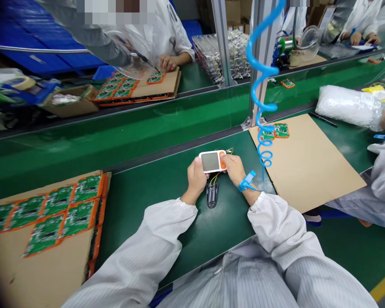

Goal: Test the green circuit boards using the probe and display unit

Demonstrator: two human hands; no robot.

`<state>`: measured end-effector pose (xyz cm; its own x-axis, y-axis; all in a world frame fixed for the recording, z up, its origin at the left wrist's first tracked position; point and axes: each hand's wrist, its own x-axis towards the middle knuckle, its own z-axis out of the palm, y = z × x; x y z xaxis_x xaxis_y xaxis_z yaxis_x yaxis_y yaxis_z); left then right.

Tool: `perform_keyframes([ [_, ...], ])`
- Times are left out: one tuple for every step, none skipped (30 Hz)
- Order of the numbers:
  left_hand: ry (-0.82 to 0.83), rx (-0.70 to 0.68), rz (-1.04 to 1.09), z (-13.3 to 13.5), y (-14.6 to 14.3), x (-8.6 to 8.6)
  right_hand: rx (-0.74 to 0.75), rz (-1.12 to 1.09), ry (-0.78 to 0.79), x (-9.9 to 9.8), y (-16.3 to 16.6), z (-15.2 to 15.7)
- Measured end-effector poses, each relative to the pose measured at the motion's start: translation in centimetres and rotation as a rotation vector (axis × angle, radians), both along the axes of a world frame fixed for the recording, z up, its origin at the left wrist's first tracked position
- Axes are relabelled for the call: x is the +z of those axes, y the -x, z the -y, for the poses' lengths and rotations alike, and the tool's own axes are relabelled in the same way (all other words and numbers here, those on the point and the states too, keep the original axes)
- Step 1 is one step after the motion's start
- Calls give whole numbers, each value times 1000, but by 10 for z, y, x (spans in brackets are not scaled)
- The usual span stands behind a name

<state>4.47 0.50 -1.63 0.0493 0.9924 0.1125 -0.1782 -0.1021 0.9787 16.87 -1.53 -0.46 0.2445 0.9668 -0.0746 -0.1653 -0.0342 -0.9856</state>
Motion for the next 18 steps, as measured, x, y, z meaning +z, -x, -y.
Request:
perform_keyframes([
  [15, 2, 21, -1, -1, 0, 1, -3, -11, -1, -1, 0],
  [33, 8, 46, -3, -1, 0, -7, 1, -26, -2, -2, 0],
  [54, 21, 75, -5, -1, 0, -26, 19, -41, -2, -3, -1],
  [75, 35, 104, -7, -2, 0, -60, 56, -54, -3, -5, -1],
  [96, 47, 130, -9, -2, -1, -110, 113, -68, -3, -8, -1],
  [112, 55, 151, -11, -2, -1, -164, 187, -86, -2, -11, -1],
  [125, 61, 164, -12, -2, -2, -214, 274, -107, -2, -13, -1],
  [134, 61, 166, -12, -1, -2, -251, 372, -127, -2, -16, -2],
  [138, 57, 157, -12, -1, -2, -274, 479, -142, -1, -19, -2],
  [138, 49, 141, -12, -1, -1, -283, 593, -154, -2, -21, -3],
  [134, 40, 121, -11, -1, -1, -275, 705, -163, -2, -22, -4],
  [126, 29, 100, -10, -1, 0, -253, 805, -172, -3, -23, -5],
  [118, 18, 85, -9, -1, 0, -223, 883, -180, -4, -24, -7],
  [111, 5, 78, -8, -1, 1, -189, 933, -193, -6, -25, -8],
  [108, -10, 85, -7, -2, 1, -153, 956, -211, -7, -26, -8],
  [115, -28, 109, -7, -2, 0, -122, 960, -231, -9, -27, -8],
  [141, -48, 153, -7, -3, 0, -98, 950, -252, -10, -28, -7],
  [203, -81, 229, -7, -4, -1, -82, 937, -276, -12, -29, -6],
])
